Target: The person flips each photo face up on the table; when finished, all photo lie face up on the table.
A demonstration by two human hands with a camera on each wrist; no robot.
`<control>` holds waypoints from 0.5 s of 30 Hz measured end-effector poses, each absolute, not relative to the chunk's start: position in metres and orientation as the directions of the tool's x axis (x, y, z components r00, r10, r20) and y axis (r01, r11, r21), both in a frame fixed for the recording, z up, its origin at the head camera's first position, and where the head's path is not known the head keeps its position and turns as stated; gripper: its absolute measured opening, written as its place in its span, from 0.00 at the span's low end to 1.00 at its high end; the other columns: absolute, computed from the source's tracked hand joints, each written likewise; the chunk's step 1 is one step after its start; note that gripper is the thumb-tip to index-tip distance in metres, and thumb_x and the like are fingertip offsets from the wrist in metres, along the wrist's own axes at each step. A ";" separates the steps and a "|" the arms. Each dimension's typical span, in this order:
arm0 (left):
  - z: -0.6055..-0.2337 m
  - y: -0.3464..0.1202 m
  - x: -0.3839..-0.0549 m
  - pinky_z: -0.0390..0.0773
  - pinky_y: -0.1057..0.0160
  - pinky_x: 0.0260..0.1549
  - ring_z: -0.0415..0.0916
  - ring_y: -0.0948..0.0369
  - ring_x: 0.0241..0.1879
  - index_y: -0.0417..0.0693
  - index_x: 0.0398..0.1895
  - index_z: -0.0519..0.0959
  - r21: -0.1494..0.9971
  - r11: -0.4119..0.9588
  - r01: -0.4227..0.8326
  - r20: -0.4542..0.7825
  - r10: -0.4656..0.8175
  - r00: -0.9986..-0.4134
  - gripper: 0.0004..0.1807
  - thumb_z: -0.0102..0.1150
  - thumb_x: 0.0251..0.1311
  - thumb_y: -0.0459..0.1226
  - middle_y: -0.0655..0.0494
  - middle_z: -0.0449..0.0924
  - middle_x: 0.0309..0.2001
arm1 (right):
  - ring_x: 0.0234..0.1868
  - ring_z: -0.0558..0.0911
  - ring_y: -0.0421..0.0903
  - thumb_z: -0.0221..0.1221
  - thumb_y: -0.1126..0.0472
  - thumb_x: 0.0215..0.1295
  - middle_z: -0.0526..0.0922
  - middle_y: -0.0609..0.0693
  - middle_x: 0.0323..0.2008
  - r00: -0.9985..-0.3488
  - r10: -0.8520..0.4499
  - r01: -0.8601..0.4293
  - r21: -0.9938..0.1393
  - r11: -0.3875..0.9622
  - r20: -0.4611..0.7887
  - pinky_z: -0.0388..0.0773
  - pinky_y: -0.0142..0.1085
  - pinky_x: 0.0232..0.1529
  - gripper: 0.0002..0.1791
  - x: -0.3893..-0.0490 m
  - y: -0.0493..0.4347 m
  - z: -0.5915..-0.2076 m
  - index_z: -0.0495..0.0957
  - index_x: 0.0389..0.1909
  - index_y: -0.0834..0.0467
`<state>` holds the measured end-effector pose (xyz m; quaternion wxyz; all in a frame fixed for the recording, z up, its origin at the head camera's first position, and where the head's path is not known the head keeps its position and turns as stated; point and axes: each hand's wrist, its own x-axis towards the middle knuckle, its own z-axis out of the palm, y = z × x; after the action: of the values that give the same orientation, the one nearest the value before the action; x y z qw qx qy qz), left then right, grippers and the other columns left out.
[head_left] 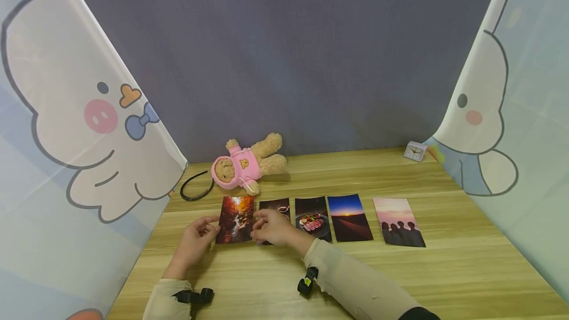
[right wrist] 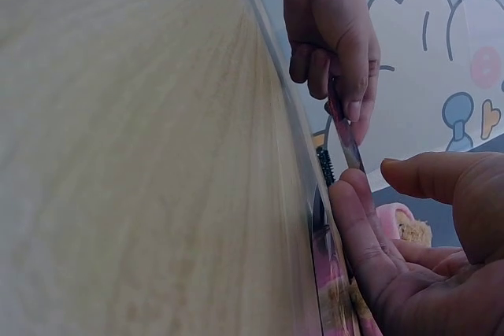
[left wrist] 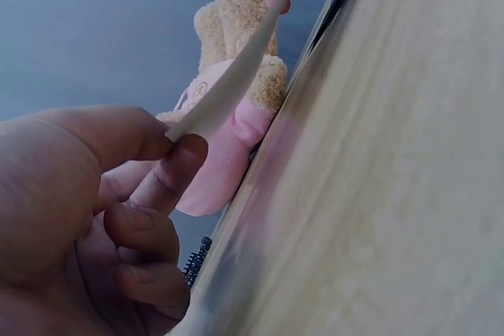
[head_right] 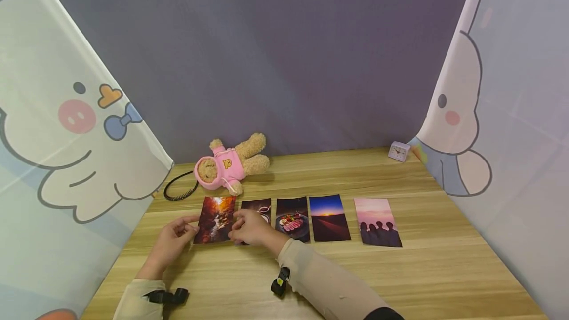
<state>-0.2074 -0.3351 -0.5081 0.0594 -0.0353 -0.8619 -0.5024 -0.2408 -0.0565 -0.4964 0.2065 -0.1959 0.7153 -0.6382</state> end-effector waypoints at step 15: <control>-0.507 -0.337 -0.206 0.72 0.64 0.23 0.72 0.61 0.24 0.37 0.55 0.83 0.845 0.534 0.028 0.071 -0.060 -0.996 0.13 0.66 0.69 0.31 0.51 0.85 0.32 | 0.47 0.86 0.47 0.69 0.65 0.67 0.84 0.57 0.52 -0.830 -0.558 -0.161 -0.950 0.268 -0.016 0.83 0.38 0.44 0.28 -0.240 -0.056 -0.496 0.76 0.66 0.66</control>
<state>-0.2062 -0.3368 -0.5070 0.0459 0.0091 -0.8745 -0.4828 -0.2399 -0.0564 -0.4961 0.1775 -0.2317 0.7761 -0.5590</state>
